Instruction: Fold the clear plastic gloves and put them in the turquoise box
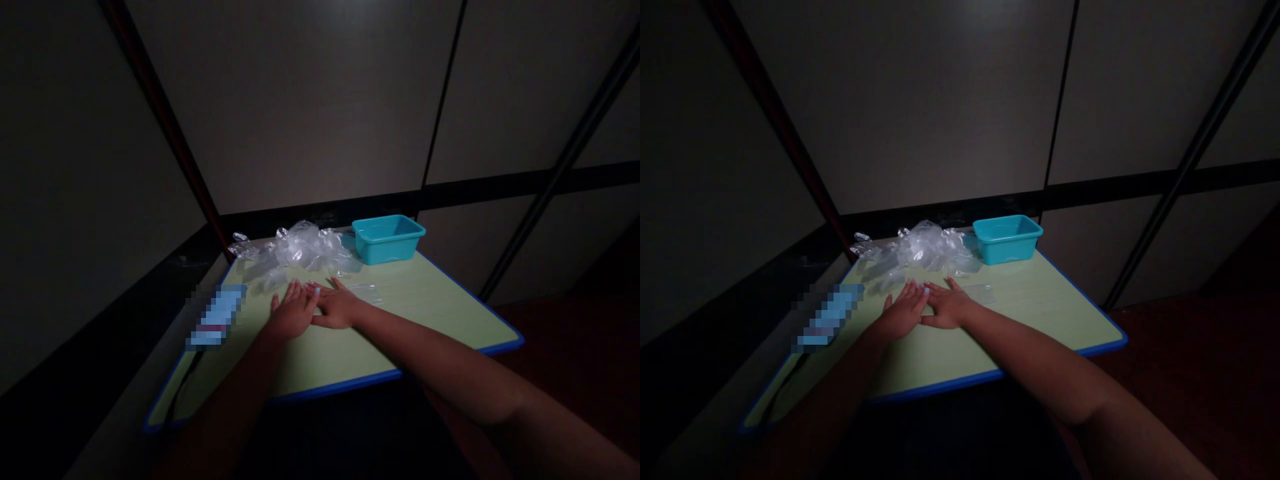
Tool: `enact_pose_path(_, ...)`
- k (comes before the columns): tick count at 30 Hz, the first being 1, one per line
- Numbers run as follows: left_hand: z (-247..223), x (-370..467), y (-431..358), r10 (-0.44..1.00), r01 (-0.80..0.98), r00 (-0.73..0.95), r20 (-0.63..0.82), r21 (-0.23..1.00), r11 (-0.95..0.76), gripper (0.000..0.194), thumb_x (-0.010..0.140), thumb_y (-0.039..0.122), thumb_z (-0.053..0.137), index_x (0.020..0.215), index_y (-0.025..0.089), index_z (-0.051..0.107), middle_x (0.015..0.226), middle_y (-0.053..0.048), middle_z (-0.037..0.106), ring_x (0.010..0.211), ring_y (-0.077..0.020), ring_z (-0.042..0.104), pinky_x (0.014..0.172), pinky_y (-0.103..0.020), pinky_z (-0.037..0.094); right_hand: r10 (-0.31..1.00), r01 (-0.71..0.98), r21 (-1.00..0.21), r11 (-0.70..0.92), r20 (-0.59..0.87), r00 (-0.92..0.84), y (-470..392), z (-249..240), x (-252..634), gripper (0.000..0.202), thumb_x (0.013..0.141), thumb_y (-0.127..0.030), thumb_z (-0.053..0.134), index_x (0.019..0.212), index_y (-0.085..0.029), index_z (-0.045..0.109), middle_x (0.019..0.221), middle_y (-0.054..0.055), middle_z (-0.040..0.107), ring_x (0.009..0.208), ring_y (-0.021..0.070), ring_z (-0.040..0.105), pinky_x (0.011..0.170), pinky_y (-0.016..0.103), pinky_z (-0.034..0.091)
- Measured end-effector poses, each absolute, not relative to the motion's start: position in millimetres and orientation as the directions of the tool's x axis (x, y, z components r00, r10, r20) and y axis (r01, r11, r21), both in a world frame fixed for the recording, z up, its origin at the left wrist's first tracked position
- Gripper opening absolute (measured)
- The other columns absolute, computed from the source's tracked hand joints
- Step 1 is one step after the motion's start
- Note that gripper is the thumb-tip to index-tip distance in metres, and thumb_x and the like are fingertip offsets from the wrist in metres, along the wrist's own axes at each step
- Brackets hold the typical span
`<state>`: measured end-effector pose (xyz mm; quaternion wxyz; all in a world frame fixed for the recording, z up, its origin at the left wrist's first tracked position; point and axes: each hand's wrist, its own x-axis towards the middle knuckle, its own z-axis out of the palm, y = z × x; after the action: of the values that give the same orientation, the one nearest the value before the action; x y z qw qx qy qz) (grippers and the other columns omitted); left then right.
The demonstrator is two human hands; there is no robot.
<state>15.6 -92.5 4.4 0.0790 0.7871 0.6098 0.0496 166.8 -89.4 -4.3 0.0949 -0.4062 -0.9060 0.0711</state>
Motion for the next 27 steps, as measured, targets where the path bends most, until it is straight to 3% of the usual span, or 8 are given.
enact_pose_path(8,-6.1,24.1,-101.9,0.976,0.975,0.205,-0.068,0.108,-0.197,0.077,0.088,0.057,0.004,0.144,0.007,0.021,0.151,-0.012,0.011,0.140,-0.0226,0.005,0.109,-0.053,0.008,0.758,0.734,-0.193,0.651,0.104,-0.644,-88.4,-4.6,166.3,0.070,0.084,-0.049,0.041,0.145,-0.022,0.020,0.149,0.009,0.024,0.137,0.0247,0.020,0.108,0.056,0.003)
enact_pose_path(27,-11.0,5.3,-108.3,0.986,0.986,0.164,0.011,-0.010,-0.164,0.069,0.090,0.050,0.009,0.142,0.007,0.026,0.150,-0.012,0.018,0.139,-0.0226,0.013,0.108,-0.055,0.012,0.755,0.741,-0.149,0.655,0.133,-0.641,-83.1,-14.1,165.0,0.072,0.086,-0.058,0.034,0.143,-0.017,0.025,0.148,0.009,0.025,0.137,0.0262,0.019,0.108,0.056,0.007)
